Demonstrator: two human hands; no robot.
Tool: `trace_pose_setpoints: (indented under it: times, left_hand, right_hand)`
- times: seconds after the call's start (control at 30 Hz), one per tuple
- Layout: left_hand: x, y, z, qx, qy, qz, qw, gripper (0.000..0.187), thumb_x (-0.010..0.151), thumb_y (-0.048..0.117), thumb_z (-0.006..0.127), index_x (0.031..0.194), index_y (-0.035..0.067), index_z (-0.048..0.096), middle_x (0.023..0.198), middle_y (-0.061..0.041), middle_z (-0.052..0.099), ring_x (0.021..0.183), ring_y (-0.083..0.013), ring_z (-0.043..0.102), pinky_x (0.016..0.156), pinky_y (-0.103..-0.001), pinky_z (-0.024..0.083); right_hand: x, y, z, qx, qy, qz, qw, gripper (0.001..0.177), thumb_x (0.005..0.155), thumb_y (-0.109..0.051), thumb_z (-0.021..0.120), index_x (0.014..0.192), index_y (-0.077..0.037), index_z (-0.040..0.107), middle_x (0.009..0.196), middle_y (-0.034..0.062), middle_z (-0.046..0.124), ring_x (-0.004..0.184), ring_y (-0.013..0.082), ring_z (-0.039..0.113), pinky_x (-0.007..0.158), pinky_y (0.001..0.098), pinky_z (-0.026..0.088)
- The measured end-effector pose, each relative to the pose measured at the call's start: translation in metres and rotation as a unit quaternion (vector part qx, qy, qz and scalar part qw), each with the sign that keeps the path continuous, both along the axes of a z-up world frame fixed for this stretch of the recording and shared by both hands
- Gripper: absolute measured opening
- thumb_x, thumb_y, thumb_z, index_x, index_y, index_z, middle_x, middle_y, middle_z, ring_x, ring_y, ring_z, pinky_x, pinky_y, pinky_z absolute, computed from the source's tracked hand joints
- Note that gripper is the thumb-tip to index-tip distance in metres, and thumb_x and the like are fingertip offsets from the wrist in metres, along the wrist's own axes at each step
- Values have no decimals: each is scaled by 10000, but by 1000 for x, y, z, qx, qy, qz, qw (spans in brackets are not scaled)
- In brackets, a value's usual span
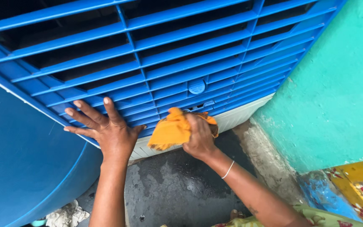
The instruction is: The person wipes the front plastic vents and the side of a blue and white air cooler using an orange cloth.
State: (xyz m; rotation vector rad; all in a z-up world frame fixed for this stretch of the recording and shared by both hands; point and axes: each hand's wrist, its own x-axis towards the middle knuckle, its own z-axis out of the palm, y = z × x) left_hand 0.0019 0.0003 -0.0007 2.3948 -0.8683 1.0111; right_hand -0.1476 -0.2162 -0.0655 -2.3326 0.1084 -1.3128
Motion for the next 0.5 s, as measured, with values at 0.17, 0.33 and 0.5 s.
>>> trace_pose_setpoints:
  times: [0.17, 0.33, 0.5]
  left_hand:
    - [3, -1, 0, 0, -4, -5, 1000, 1683, 542, 587, 1025, 1663, 354, -208, 1659, -243, -294, 1516, -534, -257, 1061, -892, -100]
    - [7, -1, -5, -12, -2, -2, 1000, 1687, 529, 599, 1027, 1656, 376, -208, 1660, -226, -303, 1516, -522, -267, 1065, -894, -110]
    - [7, -1, -4, -17, 1, -7, 1000, 1685, 523, 570, 1036, 1660, 381, -193, 1656, -230, -303, 1515, -525, -262, 1057, -892, -109]
  right_hand:
    - [-6, -75, -6, 39, -79, -80, 993, 586, 971, -350, 625, 1380, 36, 463, 1222, 189, 570, 1137, 336, 601, 1005, 452, 495]
    - [-29, -188, -29, 5, -31, -338, 941, 731, 985, -331, 569, 1560, 27, 294, 1469, 316, 448, 1356, 484, 494, 1154, 501, 413]
    - [-18, -211, -58, 72, -46, -391, 916, 814, 922, -143, 509, 1604, 117, 147, 1550, 396, 353, 1448, 534, 410, 1256, 533, 334]
